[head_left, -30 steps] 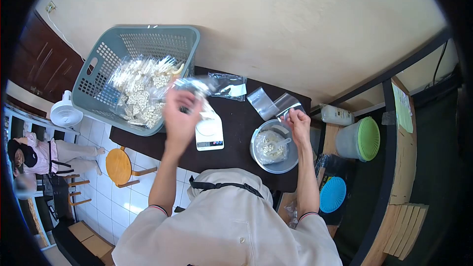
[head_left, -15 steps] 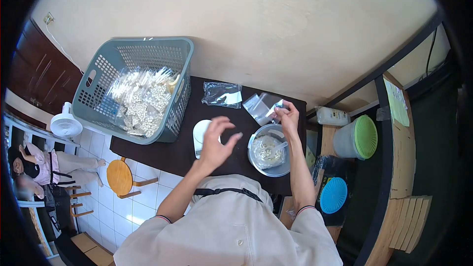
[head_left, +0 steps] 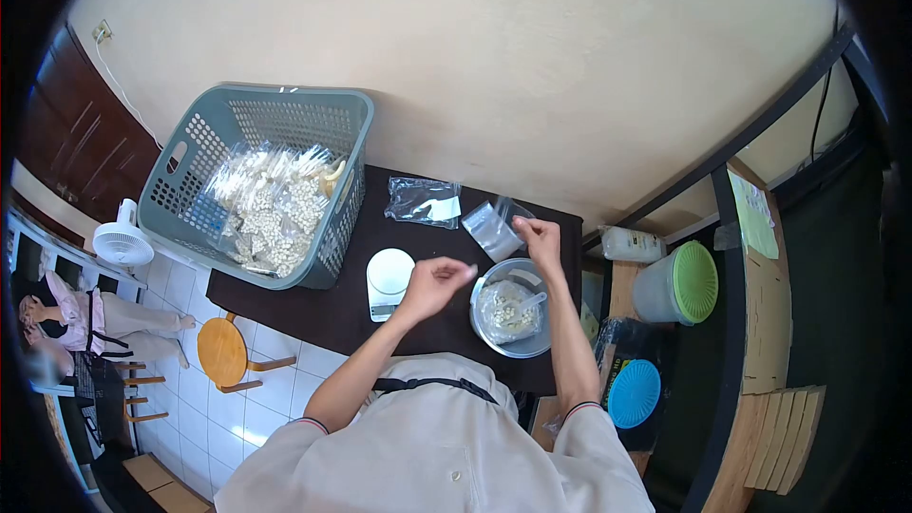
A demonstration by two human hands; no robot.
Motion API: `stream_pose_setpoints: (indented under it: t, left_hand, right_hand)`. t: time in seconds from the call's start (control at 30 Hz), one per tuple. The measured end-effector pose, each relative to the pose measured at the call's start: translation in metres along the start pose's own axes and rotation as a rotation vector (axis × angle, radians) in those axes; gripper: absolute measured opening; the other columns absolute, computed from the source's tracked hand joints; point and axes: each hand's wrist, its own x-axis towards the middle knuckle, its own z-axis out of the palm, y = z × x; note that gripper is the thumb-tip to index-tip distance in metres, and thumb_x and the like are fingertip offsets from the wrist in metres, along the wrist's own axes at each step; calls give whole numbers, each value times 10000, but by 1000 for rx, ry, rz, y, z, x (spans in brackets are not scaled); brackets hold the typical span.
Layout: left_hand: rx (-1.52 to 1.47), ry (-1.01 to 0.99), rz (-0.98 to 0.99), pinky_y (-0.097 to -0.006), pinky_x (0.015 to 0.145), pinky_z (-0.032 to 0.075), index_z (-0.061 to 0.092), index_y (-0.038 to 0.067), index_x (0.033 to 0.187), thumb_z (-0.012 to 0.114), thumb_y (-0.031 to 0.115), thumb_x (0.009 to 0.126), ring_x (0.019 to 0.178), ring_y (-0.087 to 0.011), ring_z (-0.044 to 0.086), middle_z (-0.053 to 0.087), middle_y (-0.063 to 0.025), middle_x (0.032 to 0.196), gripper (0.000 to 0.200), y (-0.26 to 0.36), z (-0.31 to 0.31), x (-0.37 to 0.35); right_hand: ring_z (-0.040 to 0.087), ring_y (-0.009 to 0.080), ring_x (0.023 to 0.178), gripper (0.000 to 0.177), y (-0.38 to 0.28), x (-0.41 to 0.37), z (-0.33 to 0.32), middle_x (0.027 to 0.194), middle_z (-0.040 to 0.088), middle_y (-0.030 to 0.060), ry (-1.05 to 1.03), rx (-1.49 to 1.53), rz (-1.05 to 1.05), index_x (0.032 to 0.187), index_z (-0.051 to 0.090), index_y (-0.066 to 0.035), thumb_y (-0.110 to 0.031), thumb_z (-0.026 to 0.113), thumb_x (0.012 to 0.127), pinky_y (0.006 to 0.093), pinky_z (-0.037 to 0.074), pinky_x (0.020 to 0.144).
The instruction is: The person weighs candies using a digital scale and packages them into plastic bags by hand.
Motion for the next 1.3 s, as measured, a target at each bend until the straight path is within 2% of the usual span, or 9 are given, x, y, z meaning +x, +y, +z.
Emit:
stream_pose_setpoints:
  t: [0.17,0.37,0.43,0.57,0.77,0.87,0.9,0.97,1.3]
  left_hand:
    - [-993,-164,-244,-390,880,620,617,-99,1276,593,330,1075,1006,-289,737,728,-222,1108,474,19,8,60]
    - [-809,-118,-202,-421,899,637,630,-141,1226,563,172,1080,1062,-338,738,714,-275,1167,352,6,2,72]
    - [-680,-125,-116,-420,865,649,664,-157,1165,575,147,1071,989,-340,758,729,-273,1119,330,21,-6,54]
    - [-329,-250,-93,-362,768,650,751,-103,1039,700,69,984,830,-253,777,771,-218,924,188,39,-19,24]
    - [-41,-341,-28,-286,707,597,786,-34,1035,792,63,903,746,-144,734,780,-140,877,164,35,-17,-1]
    - [654,444,487,-276,798,584,704,-12,1251,769,64,931,875,-153,734,757,-158,1100,335,50,-8,-28]
    - [654,448,484,-276,798,584,704,-12,1251,769,64,931,875,-153,734,757,-158,1100,335,45,1,-35]
    - [-487,168,152,-273,816,590,699,-50,1232,744,86,967,893,-157,737,761,-136,1091,302,36,24,-43]
    - [-457,-116,-105,-300,861,619,710,-84,1207,567,177,1090,928,-160,730,761,-128,1037,320,61,12,-63]
  right_hand:
    - [745,259,913,51,-60,-52,43,978,780,145,111,-26,-555,818,763,13,-17,799,799,369,564,822]
    - [722,296,915,113,-99,-112,52,859,738,93,41,-257,-904,834,718,-30,-1,814,783,399,557,777]
    - [730,251,919,142,-90,-122,38,871,741,85,-111,-297,-863,850,728,-12,-14,843,768,363,557,769]
    - [734,166,892,262,-111,-135,23,866,762,88,293,-139,-396,948,766,11,-97,909,757,304,560,772]
    - [691,117,790,131,-109,-159,13,865,758,62,-147,166,-99,980,780,43,-58,798,897,285,558,706]
    - [701,180,786,111,-119,-176,40,874,747,92,232,-40,-337,963,782,35,-1,792,859,308,552,678]
    - [705,220,797,123,-122,-181,46,879,739,104,467,-227,-515,960,781,30,24,789,837,332,555,693]
    - [693,301,868,202,-123,-186,56,949,724,134,469,-371,-689,986,773,18,59,781,789,387,555,749]
    - [691,299,883,305,-134,-206,72,999,726,137,360,-276,-604,1032,769,21,22,837,735,385,562,765]
